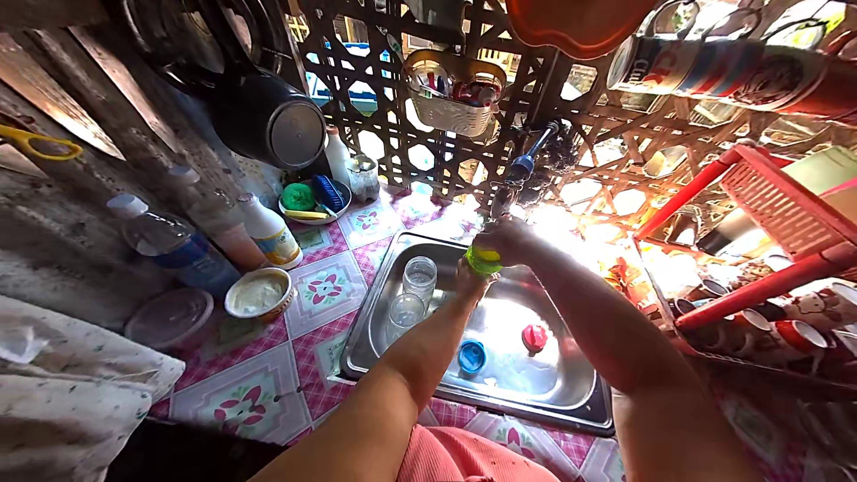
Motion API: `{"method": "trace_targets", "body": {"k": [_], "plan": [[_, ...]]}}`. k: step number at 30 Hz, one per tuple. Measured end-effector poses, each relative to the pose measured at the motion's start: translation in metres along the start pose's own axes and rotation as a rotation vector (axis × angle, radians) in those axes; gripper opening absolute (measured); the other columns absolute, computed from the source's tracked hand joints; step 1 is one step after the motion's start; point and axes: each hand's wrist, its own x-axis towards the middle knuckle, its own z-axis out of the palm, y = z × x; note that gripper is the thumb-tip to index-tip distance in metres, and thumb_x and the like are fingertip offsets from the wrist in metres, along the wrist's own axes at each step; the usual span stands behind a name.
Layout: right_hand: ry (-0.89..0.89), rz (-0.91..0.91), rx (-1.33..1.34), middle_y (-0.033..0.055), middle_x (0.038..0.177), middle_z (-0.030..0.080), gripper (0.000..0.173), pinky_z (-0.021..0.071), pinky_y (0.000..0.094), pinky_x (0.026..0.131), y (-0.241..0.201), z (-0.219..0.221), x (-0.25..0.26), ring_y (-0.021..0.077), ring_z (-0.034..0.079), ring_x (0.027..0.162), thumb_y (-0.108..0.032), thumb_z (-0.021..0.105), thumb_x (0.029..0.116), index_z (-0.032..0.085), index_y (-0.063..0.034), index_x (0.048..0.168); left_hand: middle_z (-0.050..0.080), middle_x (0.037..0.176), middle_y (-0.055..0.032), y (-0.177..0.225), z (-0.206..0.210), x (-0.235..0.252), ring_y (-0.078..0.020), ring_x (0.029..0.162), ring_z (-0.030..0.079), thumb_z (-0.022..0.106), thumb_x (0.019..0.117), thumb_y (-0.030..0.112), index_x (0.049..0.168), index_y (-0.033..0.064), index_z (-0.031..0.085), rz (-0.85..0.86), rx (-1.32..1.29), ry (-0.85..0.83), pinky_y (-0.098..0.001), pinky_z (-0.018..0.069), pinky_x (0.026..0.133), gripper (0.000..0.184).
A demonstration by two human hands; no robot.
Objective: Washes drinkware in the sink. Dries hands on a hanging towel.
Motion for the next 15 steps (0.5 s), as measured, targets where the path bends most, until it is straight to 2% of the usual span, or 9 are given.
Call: {"method": "trace_targets", "body": {"k": [2, 3, 5, 6, 8, 9, 10, 12, 15], "plan": [[0.158, -0.075, -0.07, 0.01, 0.124, 0.066, 0.066, 0.0482, 0.0665, 0.086, 0.013, 0.017, -0.011, 0.0427, 0.058, 0.115, 0.0, 0.082, 0.0681, 0.067, -0.0305, 0.125, 0.046, 0.152, -0.0202, 0.001, -0.002, 0.005, -0.0346, 0.141, 0.042, 0.088, 0.0733, 0.023, 0.146, 0.0037, 0.05, -0.008, 0.066, -0.054, -0.0501, 0.037, 0.117, 0.084], [0.263, -0.125, -0.12, 0.0083, 0.12, 0.067, 0.058, 0.0499, 0.0634, 0.085, 0.018, 0.028, -0.017, 0.0404, 0.06, 0.111, 0.003, 0.077, 0.0753, 0.069, -0.0307, 0.122, 0.048, 0.15, -0.0193, 0.001, -0.003, 0.008, -0.0335, 0.14, 0.044, 0.088, 0.0727, 0.02, 0.145, 0.004, 0.05, -0.021, 0.058, -0.088, -0.05, 0.0389, 0.116, 0.084], [0.469, -0.206, -0.204, 0.0072, 0.109, 0.068, 0.047, 0.051, 0.06, 0.083, 0.023, 0.041, -0.029, 0.0371, 0.063, 0.104, 0.003, 0.076, 0.0813, 0.074, -0.03, 0.115, 0.055, 0.143, -0.0188, -0.001, -0.003, 0.009, -0.0288, 0.132, 0.053, 0.087, 0.0733, 0.01, 0.144, 0.0019, 0.049, -0.068, -0.106, -0.132, -0.046, 0.0458, 0.11, 0.081], [0.496, -0.214, -0.231, 0.0085, 0.11, 0.068, 0.047, 0.0509, 0.0606, 0.086, 0.023, 0.04, -0.035, 0.0375, 0.063, 0.106, 0.003, 0.075, 0.0829, 0.073, -0.0292, 0.117, 0.06, 0.136, -0.0188, -0.004, -0.002, 0.007, -0.0276, 0.124, 0.06, 0.085, 0.0737, 0.005, 0.142, 0.001, 0.049, -0.115, -0.239, -0.123, -0.0449, 0.0513, 0.104, 0.078], [0.399, -0.117, -0.184, 0.015, 0.125, 0.065, 0.046, 0.0471, 0.0643, 0.095, 0.02, 0.027, -0.052, 0.0423, 0.059, 0.118, 0.002, 0.066, 0.0916, 0.067, -0.024, 0.129, 0.062, 0.131, -0.021, -0.01, 0.003, 0.006, -0.0297, 0.118, 0.063, 0.082, 0.078, 0.001, 0.143, 0.0006, 0.047, -0.194, -0.394, -0.05, -0.0464, 0.0542, 0.098, 0.074], [0.35, -0.024, -0.11, 0.0165, 0.131, 0.063, 0.046, 0.0451, 0.064, 0.098, 0.02, 0.024, -0.057, 0.0434, 0.057, 0.122, -0.001, 0.066, 0.0929, 0.065, -0.0224, 0.133, 0.059, 0.134, -0.0214, -0.013, 0.005, 0.006, -0.0298, 0.121, 0.061, 0.082, 0.0801, 0.003, 0.145, 0.0008, 0.045, -0.194, -0.384, -0.007, -0.0456, 0.0527, 0.101, 0.075], [0.311, 0.081, -0.025, 0.0167, 0.133, 0.062, 0.046, 0.0455, 0.0628, 0.097, 0.021, 0.028, -0.06, 0.0435, 0.056, 0.122, -0.006, 0.07, 0.0907, 0.065, -0.0215, 0.134, 0.056, 0.14, -0.0218, -0.016, 0.005, 0.008, -0.0303, 0.127, 0.057, 0.084, 0.0796, 0.006, 0.147, 0.0006, 0.042, -0.179, -0.335, 0.022, -0.045, 0.0496, 0.106, 0.08], [0.167, 0.254, 0.178, 0.0186, 0.13, 0.061, 0.058, 0.0493, 0.0627, 0.095, 0.021, 0.053, -0.058, 0.0438, 0.056, 0.12, -0.012, 0.082, 0.078, 0.065, -0.0171, 0.133, 0.051, 0.145, -0.0222, -0.019, 0.005, 0.011, -0.0313, 0.133, 0.052, 0.089, 0.0736, 0.011, 0.147, 0.0001, 0.042, -0.144, -0.241, 0.059, -0.0452, 0.0463, 0.111, 0.088], [-0.219, 0.283, 0.341, 0.0258, 0.135, 0.058, 0.071, 0.0444, 0.0698, 0.098, 0.0, 0.106, -0.056, 0.0487, 0.053, 0.126, -0.014, 0.086, 0.075, 0.056, -0.0108, 0.139, 0.045, 0.15, -0.0244, -0.02, -0.001, 0.012, -0.0333, 0.14, 0.044, 0.09, 0.0735, 0.016, 0.144, -0.003, 0.047, -0.011, -0.064, 0.002, -0.0441, 0.0388, 0.117, 0.085]]}}
